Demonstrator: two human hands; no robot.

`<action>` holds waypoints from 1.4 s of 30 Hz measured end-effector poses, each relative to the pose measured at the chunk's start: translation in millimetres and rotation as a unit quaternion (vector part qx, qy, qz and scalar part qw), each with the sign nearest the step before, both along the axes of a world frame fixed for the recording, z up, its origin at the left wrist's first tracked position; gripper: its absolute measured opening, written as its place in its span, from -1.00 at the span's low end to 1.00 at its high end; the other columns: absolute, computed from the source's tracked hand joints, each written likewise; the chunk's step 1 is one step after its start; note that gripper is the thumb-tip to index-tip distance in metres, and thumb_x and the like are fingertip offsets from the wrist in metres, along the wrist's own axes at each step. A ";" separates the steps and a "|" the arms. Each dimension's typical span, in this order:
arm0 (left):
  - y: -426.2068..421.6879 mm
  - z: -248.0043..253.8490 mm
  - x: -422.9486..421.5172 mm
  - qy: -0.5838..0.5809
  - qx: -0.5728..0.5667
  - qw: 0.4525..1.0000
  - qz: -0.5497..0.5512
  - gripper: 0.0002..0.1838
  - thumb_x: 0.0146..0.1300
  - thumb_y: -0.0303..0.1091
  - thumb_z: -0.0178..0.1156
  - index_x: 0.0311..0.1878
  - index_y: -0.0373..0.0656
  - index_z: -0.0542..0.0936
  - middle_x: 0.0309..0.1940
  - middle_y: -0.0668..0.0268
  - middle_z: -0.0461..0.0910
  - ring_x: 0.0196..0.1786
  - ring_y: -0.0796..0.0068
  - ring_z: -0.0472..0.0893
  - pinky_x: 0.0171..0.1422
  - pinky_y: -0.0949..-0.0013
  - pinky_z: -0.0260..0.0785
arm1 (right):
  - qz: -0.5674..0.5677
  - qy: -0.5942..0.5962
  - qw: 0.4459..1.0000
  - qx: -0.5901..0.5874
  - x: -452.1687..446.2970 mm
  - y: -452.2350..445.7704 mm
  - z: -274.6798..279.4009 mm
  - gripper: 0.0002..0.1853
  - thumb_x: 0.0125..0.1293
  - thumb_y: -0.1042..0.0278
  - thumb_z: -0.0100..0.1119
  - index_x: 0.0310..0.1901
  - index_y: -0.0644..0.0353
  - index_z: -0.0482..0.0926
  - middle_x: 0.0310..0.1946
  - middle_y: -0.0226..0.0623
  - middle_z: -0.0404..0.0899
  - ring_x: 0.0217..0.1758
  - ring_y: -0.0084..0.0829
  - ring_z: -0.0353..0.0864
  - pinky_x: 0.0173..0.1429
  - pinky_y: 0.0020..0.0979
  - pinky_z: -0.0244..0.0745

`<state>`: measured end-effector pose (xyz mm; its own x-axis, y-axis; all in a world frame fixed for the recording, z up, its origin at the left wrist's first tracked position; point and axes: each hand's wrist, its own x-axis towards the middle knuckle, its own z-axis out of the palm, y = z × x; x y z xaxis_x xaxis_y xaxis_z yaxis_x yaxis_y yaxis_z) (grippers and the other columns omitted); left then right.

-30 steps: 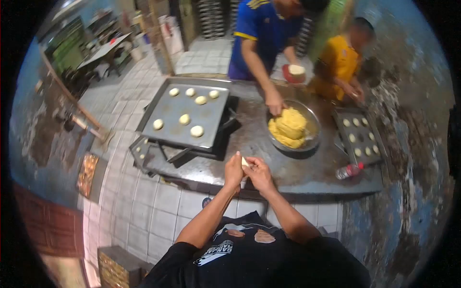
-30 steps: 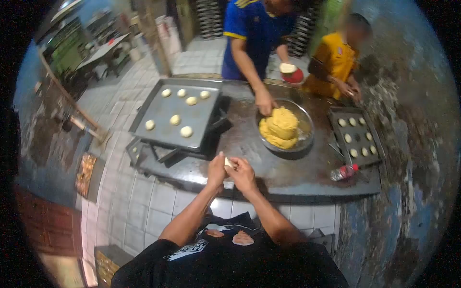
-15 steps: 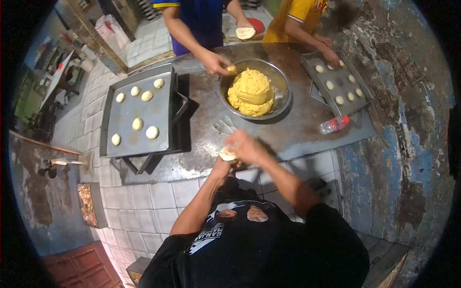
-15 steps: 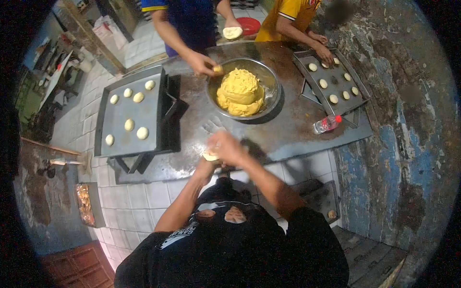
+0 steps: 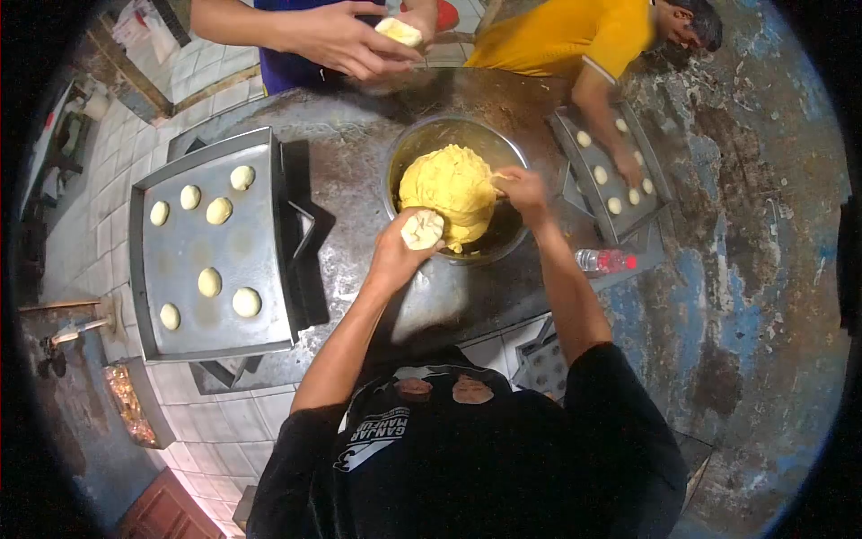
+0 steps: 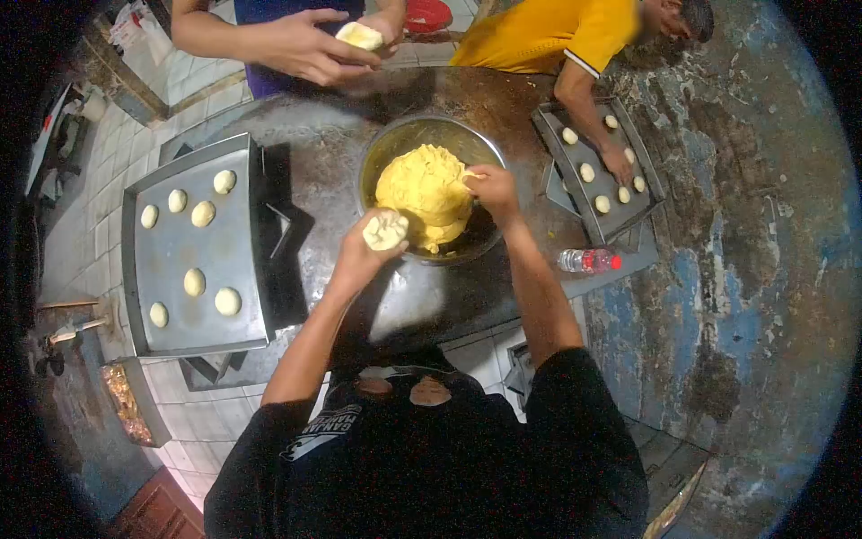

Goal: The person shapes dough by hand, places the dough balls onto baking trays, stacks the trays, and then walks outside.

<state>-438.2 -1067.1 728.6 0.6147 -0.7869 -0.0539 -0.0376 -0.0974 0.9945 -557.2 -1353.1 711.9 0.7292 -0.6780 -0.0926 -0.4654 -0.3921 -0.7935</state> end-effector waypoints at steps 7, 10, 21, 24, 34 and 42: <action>-76.0 -9.4 -22.8 -0.075 0.094 0.992 0.026 -0.46 0.15 -0.33 0.44 0.15 -0.19 0.43 -0.14 -0.12 0.68 0.00 -0.15 0.69 -0.01 0.01 0.54 | 0.073 -0.098 0.986 -0.116 -18.6 126.6 28.2 -0.59 0.50 0.37 0.01 0.29 0.37 0.46 0.18 0.02 0.58 0.25 -0.25 0.56 0.36 -0.28 0.43; -73.6 -32.8 -33.8 -0.103 0.070 0.992 0.008 -0.45 0.16 -0.33 0.42 0.17 -0.19 0.40 -0.16 -0.16 0.67 -0.03 -0.21 0.68 -0.03 -0.01 0.54 | 0.117 -0.089 0.975 -0.168 -41.9 139.0 25.0 -0.56 0.49 0.45 0.03 0.34 0.40 0.37 0.19 -0.07 0.60 0.30 -0.31 0.53 0.36 -0.28 0.43; -26.6 7.7 -123.7 -0.095 0.078 0.992 -0.026 -0.48 0.22 -0.39 0.36 0.20 -0.26 0.41 -0.10 0.00 0.66 0.01 0.10 0.69 0.09 0.22 0.50 | 0.188 -0.127 0.895 -0.383 -118.5 169.0 51.4 -0.42 0.15 0.47 0.32 0.23 0.35 0.43 -0.22 -0.04 0.61 -0.15 -0.05 0.63 -0.04 -0.23 0.57; -13.7 11.5 -147.9 -0.164 -0.054 0.985 -0.032 -0.73 0.36 -0.29 0.26 -0.05 -0.32 0.67 -0.26 0.18 0.70 -0.13 0.30 0.66 0.00 0.29 0.47 | 0.038 -0.118 0.992 -0.003 -146.5 162.8 94.3 -0.39 0.14 0.37 0.47 0.20 0.28 0.44 -0.18 -0.24 0.60 -0.10 -0.36 0.57 -0.03 -0.32 0.54; 41.6 55.2 -214.6 -0.065 -0.013 0.997 -0.045 -0.45 0.46 -0.13 0.19 0.38 -0.22 0.40 0.17 0.20 0.59 0.21 0.33 0.57 0.29 0.25 0.40 | 0.250 -0.178 0.943 0.128 -184.3 165.5 75.2 -0.48 0.28 0.54 0.29 0.27 0.32 0.43 -0.23 -0.20 0.72 -0.11 -0.46 0.71 -0.01 -0.38 0.64; 110.7 59.4 -200.9 -0.035 0.089 0.994 0.043 -0.41 0.47 -0.09 0.21 0.45 -0.15 0.41 0.04 0.23 0.64 0.02 0.48 0.58 0.13 0.37 0.46 | 0.199 -0.288 0.893 0.283 -163.2 215.3 86.0 -0.38 0.25 0.58 0.31 0.34 0.39 0.34 -0.16 -0.24 0.68 -0.07 -0.50 0.66 0.07 -0.41 0.60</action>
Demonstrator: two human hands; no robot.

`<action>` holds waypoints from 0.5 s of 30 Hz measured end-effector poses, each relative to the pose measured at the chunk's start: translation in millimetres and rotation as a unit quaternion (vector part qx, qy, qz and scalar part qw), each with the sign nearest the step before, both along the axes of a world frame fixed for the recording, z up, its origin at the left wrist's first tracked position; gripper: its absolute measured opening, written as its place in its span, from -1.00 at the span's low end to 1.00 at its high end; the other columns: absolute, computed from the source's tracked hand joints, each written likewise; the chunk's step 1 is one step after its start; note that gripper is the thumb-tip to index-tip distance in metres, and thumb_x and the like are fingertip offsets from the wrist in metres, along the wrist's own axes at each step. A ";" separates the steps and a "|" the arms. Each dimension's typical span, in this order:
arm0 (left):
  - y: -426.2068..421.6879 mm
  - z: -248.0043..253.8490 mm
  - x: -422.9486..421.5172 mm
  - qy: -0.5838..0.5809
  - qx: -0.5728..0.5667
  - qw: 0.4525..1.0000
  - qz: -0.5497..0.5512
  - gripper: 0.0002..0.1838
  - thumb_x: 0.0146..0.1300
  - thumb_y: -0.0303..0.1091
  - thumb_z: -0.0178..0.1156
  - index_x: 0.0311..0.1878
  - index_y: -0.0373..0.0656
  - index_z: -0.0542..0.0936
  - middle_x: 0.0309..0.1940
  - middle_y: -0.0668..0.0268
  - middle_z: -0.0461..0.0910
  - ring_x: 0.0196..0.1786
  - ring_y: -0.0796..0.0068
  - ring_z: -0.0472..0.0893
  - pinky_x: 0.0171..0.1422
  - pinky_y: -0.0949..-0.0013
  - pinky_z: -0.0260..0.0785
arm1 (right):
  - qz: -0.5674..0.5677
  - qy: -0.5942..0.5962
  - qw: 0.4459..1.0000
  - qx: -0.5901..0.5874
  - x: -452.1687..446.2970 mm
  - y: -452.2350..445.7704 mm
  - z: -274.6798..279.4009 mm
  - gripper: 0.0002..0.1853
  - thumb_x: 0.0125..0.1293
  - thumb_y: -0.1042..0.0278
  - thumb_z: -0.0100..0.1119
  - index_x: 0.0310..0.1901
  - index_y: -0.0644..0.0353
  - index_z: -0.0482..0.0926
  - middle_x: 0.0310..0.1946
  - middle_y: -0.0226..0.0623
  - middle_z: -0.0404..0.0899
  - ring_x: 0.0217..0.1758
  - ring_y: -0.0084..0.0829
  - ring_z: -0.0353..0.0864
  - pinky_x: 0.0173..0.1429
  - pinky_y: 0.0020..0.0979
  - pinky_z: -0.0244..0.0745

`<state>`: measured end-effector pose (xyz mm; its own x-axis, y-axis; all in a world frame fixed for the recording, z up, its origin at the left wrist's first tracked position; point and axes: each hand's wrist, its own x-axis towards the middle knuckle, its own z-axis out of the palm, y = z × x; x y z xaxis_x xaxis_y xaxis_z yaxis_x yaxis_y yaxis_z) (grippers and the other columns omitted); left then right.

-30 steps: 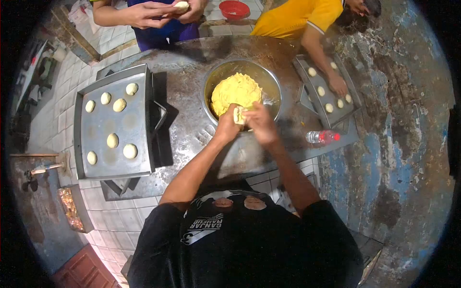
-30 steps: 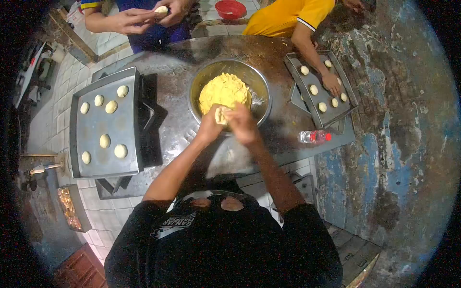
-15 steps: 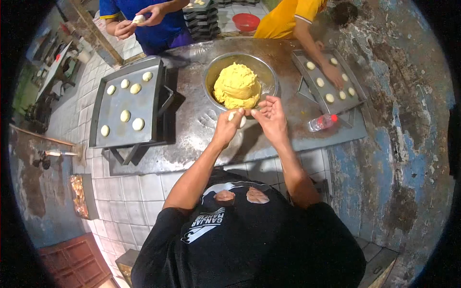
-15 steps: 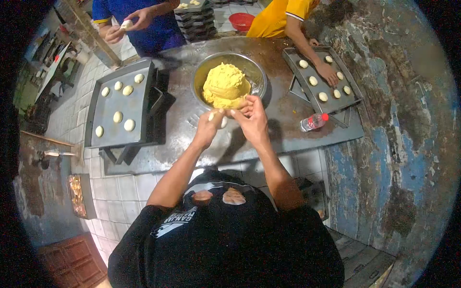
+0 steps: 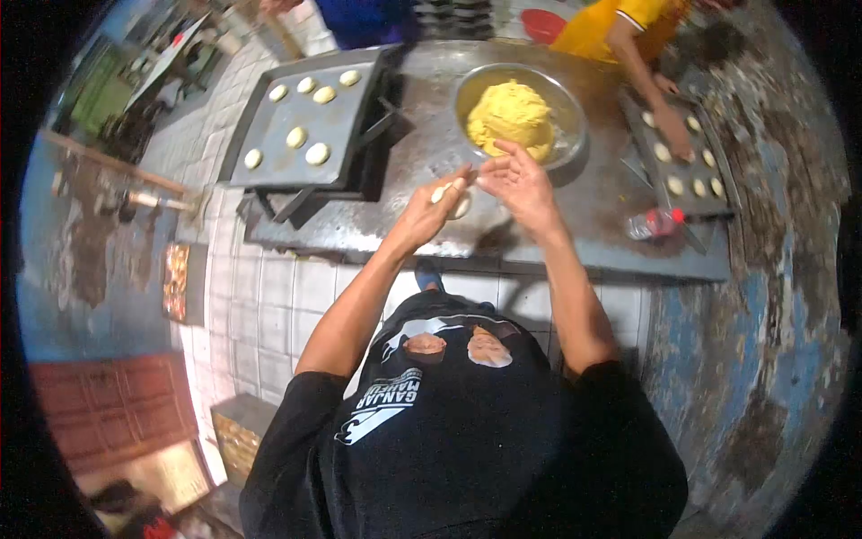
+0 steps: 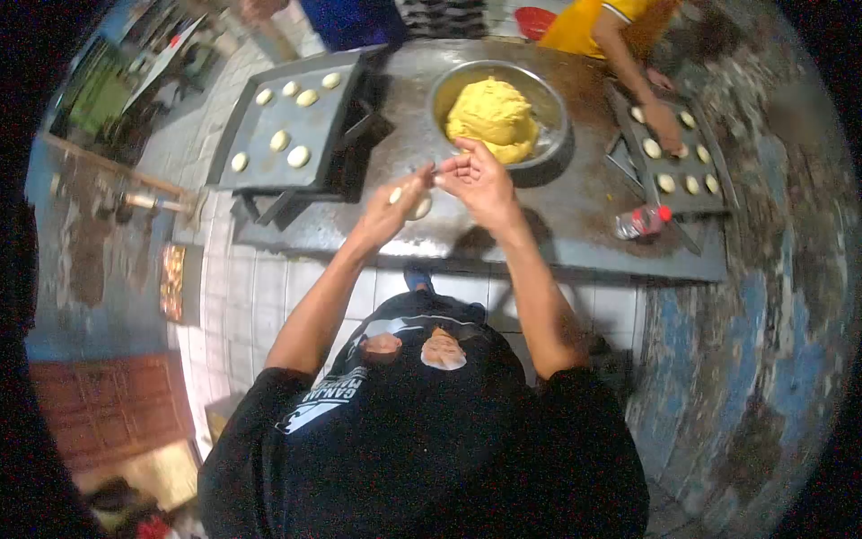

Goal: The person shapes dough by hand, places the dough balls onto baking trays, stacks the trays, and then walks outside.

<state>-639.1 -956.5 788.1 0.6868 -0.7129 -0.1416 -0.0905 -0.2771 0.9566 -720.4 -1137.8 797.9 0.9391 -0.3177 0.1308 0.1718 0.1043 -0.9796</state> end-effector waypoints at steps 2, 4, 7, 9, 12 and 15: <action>17.8 8.1 -8.2 -0.011 -0.013 1.000 0.007 -0.24 0.45 -0.16 0.24 0.60 -0.13 0.17 0.18 0.18 0.57 0.11 0.50 0.57 0.21 0.33 0.46 | 0.146 0.055 0.987 -0.035 18.6 -0.3 -4.8 -0.37 0.26 0.56 0.32 0.36 0.37 0.33 -0.17 -0.27 0.67 -0.07 -0.51 0.64 0.08 -0.40 0.57; 36.4 -3.9 -5.9 -0.001 -0.048 0.999 0.018 -0.28 0.44 -0.13 0.25 0.55 -0.17 0.25 0.13 0.17 0.61 0.08 0.46 0.59 0.21 0.33 0.45 | 0.292 0.104 0.932 -0.189 36.6 16.0 10.9 -0.35 0.25 0.52 0.35 0.37 0.34 0.33 -0.18 -0.33 0.66 -0.04 -0.51 0.63 0.10 -0.37 0.55; 72.2 -12.1 25.1 -0.040 -0.047 0.997 -0.036 -0.44 0.46 -0.18 0.22 0.44 -0.18 0.43 0.07 0.18 0.61 0.06 0.50 0.61 0.11 0.39 0.50 | 0.247 0.026 0.925 -0.288 51.6 64.4 40.5 -0.41 0.21 0.57 0.34 0.30 0.37 0.43 -0.17 -0.24 0.71 -0.12 -0.42 0.70 -0.01 -0.38 0.61; 93.0 3.7 40.4 0.141 0.052 0.985 0.089 -0.54 0.50 -0.16 0.17 0.34 -0.18 0.52 0.09 0.21 0.61 0.06 0.47 0.62 0.11 0.40 0.51 | 0.219 0.003 0.974 -0.054 72.3 95.0 9.8 -0.44 0.20 0.52 0.38 0.25 0.33 0.48 -0.11 -0.14 0.68 -0.07 -0.30 0.70 0.06 -0.31 0.61; 119.6 -1.2 55.3 0.237 -0.143 0.941 0.196 -0.40 0.55 0.09 -0.01 0.46 -0.11 0.42 0.22 0.26 0.53 0.23 0.45 0.51 0.35 0.30 0.34 | -0.022 -0.209 0.900 -0.381 98.9 143.9 -9.3 -0.51 0.22 0.42 0.42 0.15 0.33 0.50 0.05 -0.01 0.56 0.06 -0.19 0.65 0.14 -0.24 0.57; 147.7 -3.2 75.5 0.342 -0.340 0.845 0.230 -0.24 0.52 0.27 -0.08 0.58 -0.03 0.25 0.54 0.26 0.23 0.55 0.39 0.21 0.60 0.26 0.01 | 0.048 -0.071 0.954 -0.286 126.0 203.6 -35.9 -0.51 0.23 0.33 0.44 0.14 0.30 0.50 0.07 -0.07 0.57 0.09 -0.23 0.63 0.16 -0.20 0.55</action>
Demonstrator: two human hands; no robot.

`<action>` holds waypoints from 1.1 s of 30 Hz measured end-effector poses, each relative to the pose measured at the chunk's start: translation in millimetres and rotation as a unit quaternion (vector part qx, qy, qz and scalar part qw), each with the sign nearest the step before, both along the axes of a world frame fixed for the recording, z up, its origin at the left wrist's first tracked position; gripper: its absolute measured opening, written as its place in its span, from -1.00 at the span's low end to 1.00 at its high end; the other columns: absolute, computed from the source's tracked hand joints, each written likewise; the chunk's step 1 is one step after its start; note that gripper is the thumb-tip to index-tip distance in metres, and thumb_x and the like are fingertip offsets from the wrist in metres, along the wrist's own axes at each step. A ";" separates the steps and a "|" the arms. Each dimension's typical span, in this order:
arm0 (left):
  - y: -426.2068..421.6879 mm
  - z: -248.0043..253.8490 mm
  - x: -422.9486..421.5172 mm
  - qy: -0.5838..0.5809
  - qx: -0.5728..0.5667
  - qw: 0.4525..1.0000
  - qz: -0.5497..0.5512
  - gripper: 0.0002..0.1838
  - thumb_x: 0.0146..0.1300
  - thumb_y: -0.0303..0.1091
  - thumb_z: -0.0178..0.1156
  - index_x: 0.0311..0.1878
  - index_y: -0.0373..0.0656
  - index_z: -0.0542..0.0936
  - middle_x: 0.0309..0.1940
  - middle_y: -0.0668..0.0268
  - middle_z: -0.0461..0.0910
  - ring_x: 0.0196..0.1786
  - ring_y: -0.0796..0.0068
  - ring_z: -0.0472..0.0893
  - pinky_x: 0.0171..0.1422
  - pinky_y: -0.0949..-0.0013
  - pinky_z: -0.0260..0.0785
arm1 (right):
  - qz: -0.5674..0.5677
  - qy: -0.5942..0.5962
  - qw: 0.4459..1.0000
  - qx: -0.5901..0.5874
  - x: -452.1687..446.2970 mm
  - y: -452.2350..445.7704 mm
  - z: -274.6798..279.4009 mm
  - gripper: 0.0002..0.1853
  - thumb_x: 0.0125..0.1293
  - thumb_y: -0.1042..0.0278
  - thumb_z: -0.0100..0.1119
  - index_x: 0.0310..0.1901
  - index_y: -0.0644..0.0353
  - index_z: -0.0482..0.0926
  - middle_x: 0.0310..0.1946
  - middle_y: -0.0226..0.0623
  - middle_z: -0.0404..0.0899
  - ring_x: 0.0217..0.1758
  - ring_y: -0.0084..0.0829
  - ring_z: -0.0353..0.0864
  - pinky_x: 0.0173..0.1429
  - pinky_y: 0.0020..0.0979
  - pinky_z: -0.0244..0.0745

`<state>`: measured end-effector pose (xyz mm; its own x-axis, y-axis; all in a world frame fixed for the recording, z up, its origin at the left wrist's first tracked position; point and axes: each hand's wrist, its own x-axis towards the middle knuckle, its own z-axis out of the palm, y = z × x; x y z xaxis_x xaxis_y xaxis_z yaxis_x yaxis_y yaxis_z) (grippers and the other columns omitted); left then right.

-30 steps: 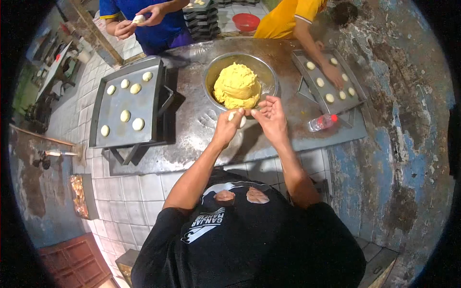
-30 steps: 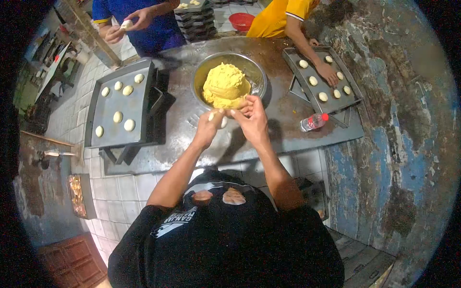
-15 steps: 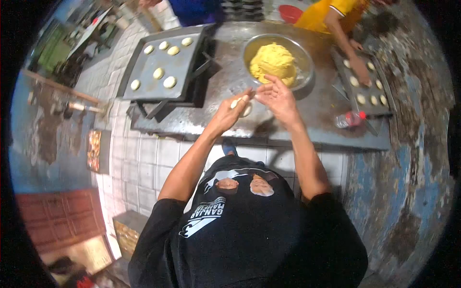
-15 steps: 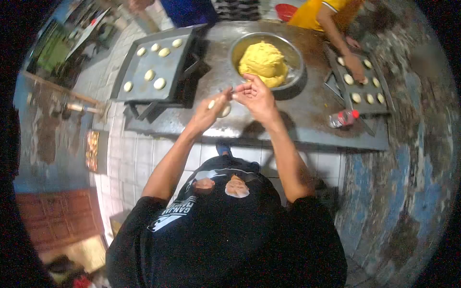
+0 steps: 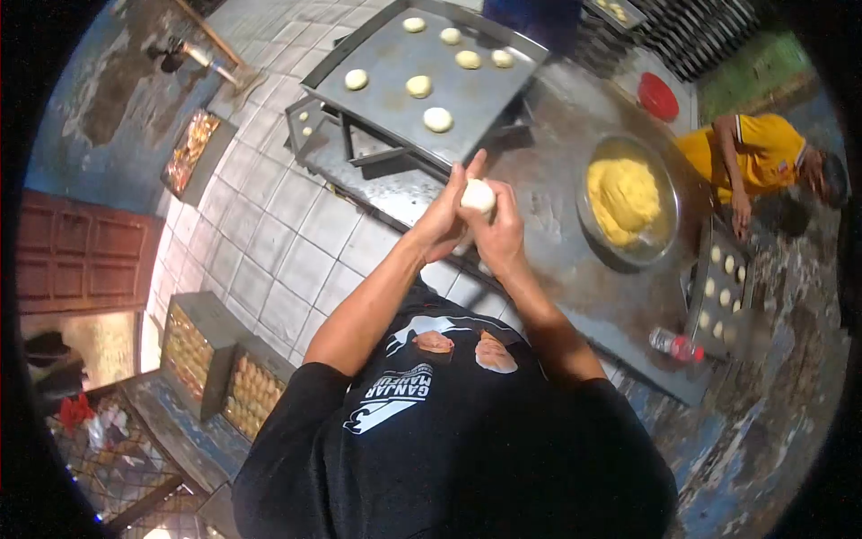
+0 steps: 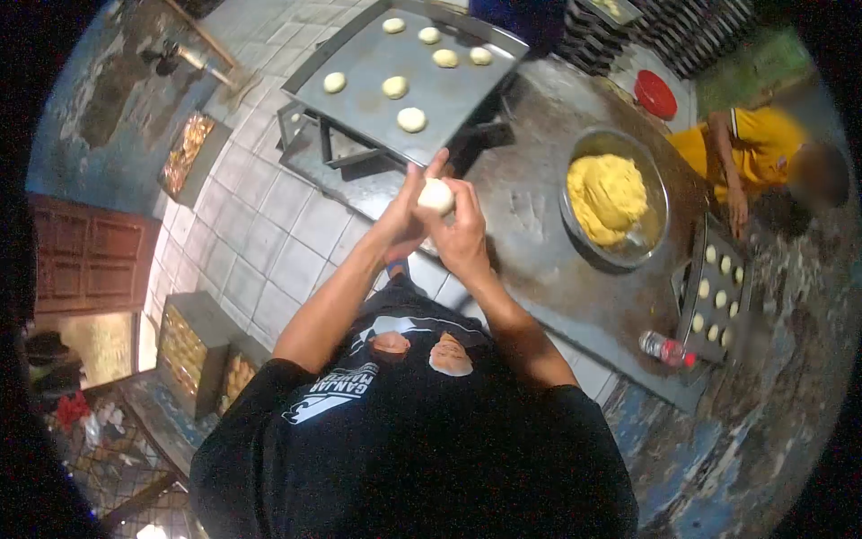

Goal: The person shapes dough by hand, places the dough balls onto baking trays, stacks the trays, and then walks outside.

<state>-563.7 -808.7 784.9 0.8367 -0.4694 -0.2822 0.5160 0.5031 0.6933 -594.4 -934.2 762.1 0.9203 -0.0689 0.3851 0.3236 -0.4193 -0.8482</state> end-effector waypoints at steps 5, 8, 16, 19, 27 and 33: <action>75.1 -27.9 74.3 -0.054 0.028 0.993 0.096 -0.38 0.58 0.11 -0.06 0.48 -0.12 0.40 0.41 0.28 0.38 0.32 0.48 0.41 0.43 0.34 0.25 | 0.169 0.412 0.733 0.514 103.0 77.8 7.5 -0.66 0.58 0.19 0.04 0.16 0.29 0.50 0.08 -0.24 0.60 0.08 -0.40 0.63 0.09 -0.34 0.59; 122.5 -29.3 112.3 -0.020 0.025 0.983 0.179 -0.38 0.57 -0.14 0.07 0.57 -0.18 0.23 0.37 0.18 0.47 0.24 0.47 0.54 0.30 0.42 0.42 | 0.211 0.419 0.859 0.205 185.9 110.3 26.6 -0.67 0.52 0.21 0.12 0.12 0.30 0.52 -0.03 -0.20 0.66 -0.03 -0.36 0.68 -0.01 -0.26 0.61; 255.6 -51.7 145.7 -0.079 0.173 0.942 0.277 -0.42 0.49 -0.32 0.16 0.48 -0.32 0.30 0.38 0.10 0.45 0.35 0.38 0.48 0.45 0.32 0.30 | 0.195 0.007 0.887 -0.419 330.9 172.4 -93.9 -0.51 0.34 0.32 0.20 0.19 0.47 0.39 0.33 0.32 0.29 0.35 0.22 0.33 0.41 0.03 0.28; 295.9 -69.9 142.3 -0.066 0.219 0.925 0.305 -0.44 0.52 -0.23 0.09 0.48 -0.28 0.34 0.38 0.07 0.45 0.28 0.29 0.55 0.34 0.27 0.41 | 0.215 0.003 0.876 -0.432 343.7 182.6 -113.1 -0.50 0.36 0.38 0.16 0.24 0.50 0.33 0.38 0.31 0.24 0.39 0.25 0.29 0.46 0.06 0.23; 279.9 -44.1 176.5 -0.086 0.220 0.933 0.270 -0.48 0.49 -0.31 0.02 0.43 -0.38 0.37 0.32 0.07 0.51 0.22 0.37 0.55 0.29 0.34 0.39 | 0.236 0.186 0.910 -0.287 362.8 163.9 -65.3 -0.43 0.55 0.10 -0.08 0.42 0.33 0.30 0.47 0.09 0.26 0.50 0.07 0.28 0.56 -0.06 0.12; 235.7 -36.3 167.5 -0.118 0.114 0.959 0.233 -0.60 0.52 -0.34 0.08 0.31 -0.34 0.48 0.13 0.14 0.61 0.11 0.44 0.61 0.24 0.37 0.45 | 0.047 0.080 0.957 -0.276 340.0 102.6 -97.2 -0.64 0.30 0.30 0.28 0.06 0.32 0.65 0.03 0.01 0.67 0.15 -0.14 0.62 0.27 -0.24 0.44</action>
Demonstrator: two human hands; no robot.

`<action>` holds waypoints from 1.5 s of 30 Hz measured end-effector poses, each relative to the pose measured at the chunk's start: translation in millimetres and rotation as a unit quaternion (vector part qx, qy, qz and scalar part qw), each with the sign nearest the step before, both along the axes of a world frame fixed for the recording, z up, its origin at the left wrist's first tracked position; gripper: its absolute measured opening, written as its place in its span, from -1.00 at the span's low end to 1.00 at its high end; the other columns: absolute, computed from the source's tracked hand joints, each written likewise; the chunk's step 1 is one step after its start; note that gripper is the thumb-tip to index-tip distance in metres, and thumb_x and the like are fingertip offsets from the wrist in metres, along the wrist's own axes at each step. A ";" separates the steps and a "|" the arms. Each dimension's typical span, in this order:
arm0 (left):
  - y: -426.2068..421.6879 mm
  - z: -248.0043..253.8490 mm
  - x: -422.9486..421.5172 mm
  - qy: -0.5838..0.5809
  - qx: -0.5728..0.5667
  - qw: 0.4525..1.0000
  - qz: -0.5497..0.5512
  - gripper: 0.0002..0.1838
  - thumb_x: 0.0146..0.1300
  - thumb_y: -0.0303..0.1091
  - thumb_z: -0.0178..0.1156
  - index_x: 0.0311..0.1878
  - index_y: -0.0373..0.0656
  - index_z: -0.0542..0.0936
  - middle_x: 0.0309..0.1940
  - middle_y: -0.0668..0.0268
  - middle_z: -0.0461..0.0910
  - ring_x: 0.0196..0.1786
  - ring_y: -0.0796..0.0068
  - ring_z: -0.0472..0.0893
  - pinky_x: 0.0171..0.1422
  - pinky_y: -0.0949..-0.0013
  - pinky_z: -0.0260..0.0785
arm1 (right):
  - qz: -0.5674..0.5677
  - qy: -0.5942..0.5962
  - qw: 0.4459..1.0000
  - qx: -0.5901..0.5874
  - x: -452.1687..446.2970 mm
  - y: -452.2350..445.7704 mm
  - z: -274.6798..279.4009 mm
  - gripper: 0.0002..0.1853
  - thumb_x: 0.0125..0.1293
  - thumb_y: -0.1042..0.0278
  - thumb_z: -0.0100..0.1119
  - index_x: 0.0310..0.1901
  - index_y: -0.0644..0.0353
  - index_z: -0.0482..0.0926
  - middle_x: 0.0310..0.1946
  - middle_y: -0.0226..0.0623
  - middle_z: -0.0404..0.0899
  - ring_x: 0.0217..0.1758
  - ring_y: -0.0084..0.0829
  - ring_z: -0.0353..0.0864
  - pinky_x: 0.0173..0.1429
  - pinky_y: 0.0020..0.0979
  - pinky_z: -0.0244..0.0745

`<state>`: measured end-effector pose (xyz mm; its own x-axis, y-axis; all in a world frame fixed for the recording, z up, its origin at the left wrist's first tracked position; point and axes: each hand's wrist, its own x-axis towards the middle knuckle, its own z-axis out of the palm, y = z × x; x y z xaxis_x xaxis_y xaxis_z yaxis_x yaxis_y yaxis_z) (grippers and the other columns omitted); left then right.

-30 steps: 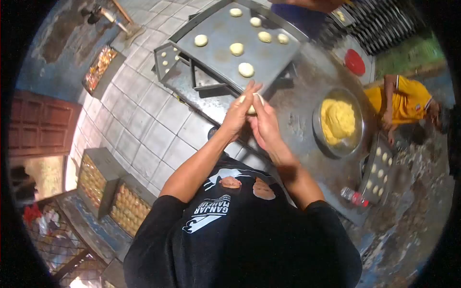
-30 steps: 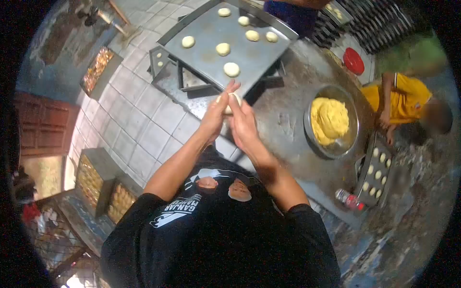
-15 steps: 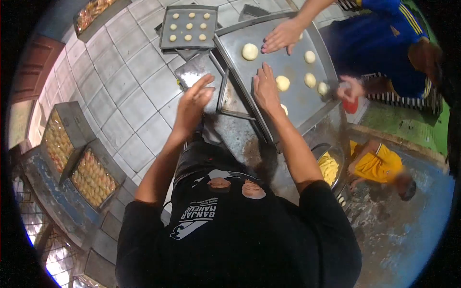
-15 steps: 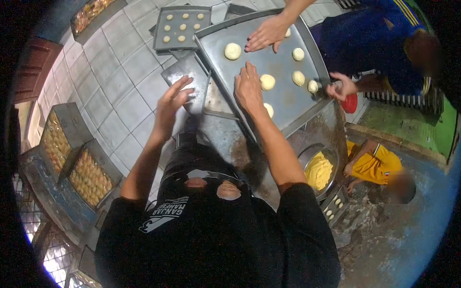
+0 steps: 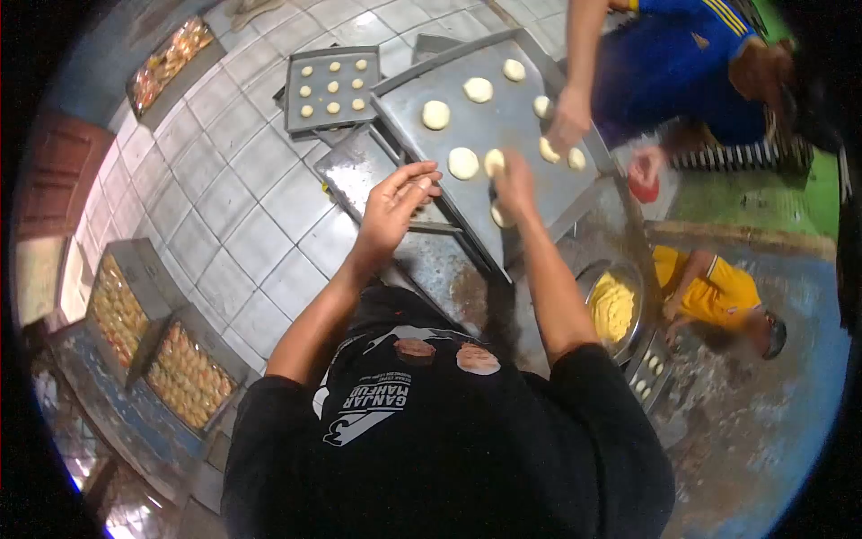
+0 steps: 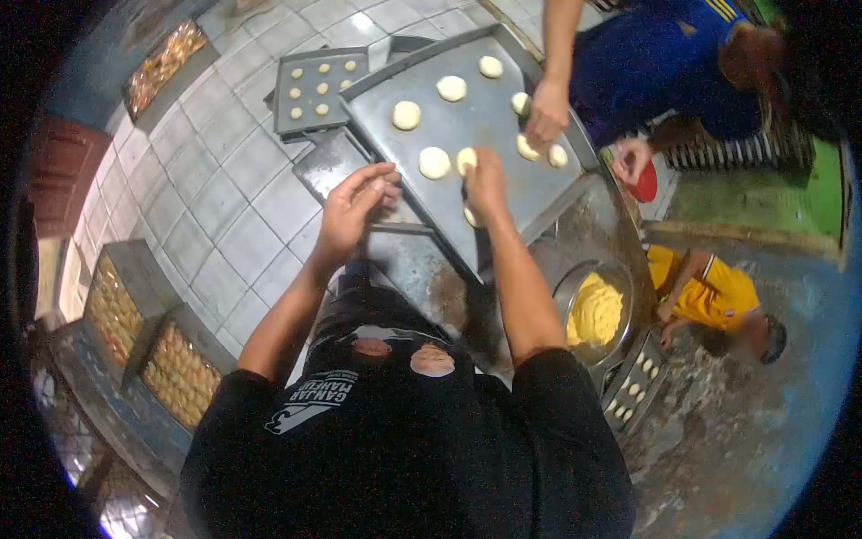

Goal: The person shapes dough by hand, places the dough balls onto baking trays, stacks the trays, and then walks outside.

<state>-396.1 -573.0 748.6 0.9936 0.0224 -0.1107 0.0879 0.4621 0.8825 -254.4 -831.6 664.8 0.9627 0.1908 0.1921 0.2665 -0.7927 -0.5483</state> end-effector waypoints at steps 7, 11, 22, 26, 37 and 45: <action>-132.1 3.3 -35.5 0.087 -0.007 0.996 -0.010 -0.56 0.61 -0.18 -0.06 0.34 -0.31 0.38 0.09 0.20 0.55 0.04 0.51 0.58 0.11 0.41 0.50 | 0.009 0.066 0.986 0.156 -148.3 -10.3 125.3 -0.65 0.23 0.27 0.32 -0.01 0.31 0.68 -0.10 0.02 0.66 -0.03 -0.08 0.67 0.11 -0.21 0.54; -211.7 26.1 -84.7 0.119 -0.058 0.988 -0.075 -0.66 0.60 -0.10 -0.02 0.01 -0.21 0.56 -0.22 0.35 0.57 -0.19 0.58 0.53 -0.09 0.43 0.41 | -0.088 -0.176 0.974 0.115 -251.6 -67.4 145.6 -0.64 0.20 0.30 0.42 -0.01 0.30 0.67 -0.17 -0.15 0.68 -0.16 -0.19 0.68 -0.03 -0.26 0.55; -367.7 17.3 -228.8 0.065 0.122 0.946 -0.294 -0.44 0.59 0.12 -0.06 -0.08 -0.29 0.57 -0.26 0.31 0.60 -0.22 0.56 0.54 -0.22 0.30 0.44 | -0.221 0.091 0.763 0.600 -456.3 -208.1 119.0 -0.59 0.40 0.47 0.28 0.23 0.38 0.48 -0.11 -0.26 0.68 -0.08 -0.54 0.64 0.04 -0.52 0.52; -378.3 -26.9 -245.5 0.123 0.086 0.949 -0.278 -0.50 0.51 0.04 0.09 0.19 -0.23 0.51 -0.05 0.28 0.64 -0.05 0.46 0.59 -0.04 0.33 0.50 | -0.292 -0.003 0.792 0.536 -461.7 -243.0 97.7 -0.64 0.42 0.42 0.24 0.20 0.33 0.52 -0.14 -0.21 0.70 -0.09 -0.51 0.65 0.01 -0.47 0.54; -418.9 -62.5 -178.5 -0.035 0.202 0.858 -0.470 -0.49 0.24 -0.42 0.38 0.26 -0.21 0.51 0.01 0.32 0.71 0.03 0.49 0.65 0.23 0.36 0.44 | -0.441 -0.079 0.866 0.222 -385.8 -405.5 32.2 -0.70 0.38 0.29 0.24 0.00 0.35 0.66 -0.04 -0.08 0.65 -0.08 -0.26 0.71 0.03 -0.30 0.65; -475.0 -29.6 -87.3 -0.132 0.244 0.862 -0.424 -0.28 0.15 -0.59 0.43 0.32 -0.19 0.28 0.02 0.25 0.64 0.10 0.47 0.63 0.26 0.36 0.45 | -0.440 -0.074 0.894 0.033 -324.5 -458.4 3.7 -0.73 0.21 0.40 0.33 -0.09 0.34 0.68 -0.08 0.03 0.66 -0.07 -0.15 0.71 0.02 -0.28 0.61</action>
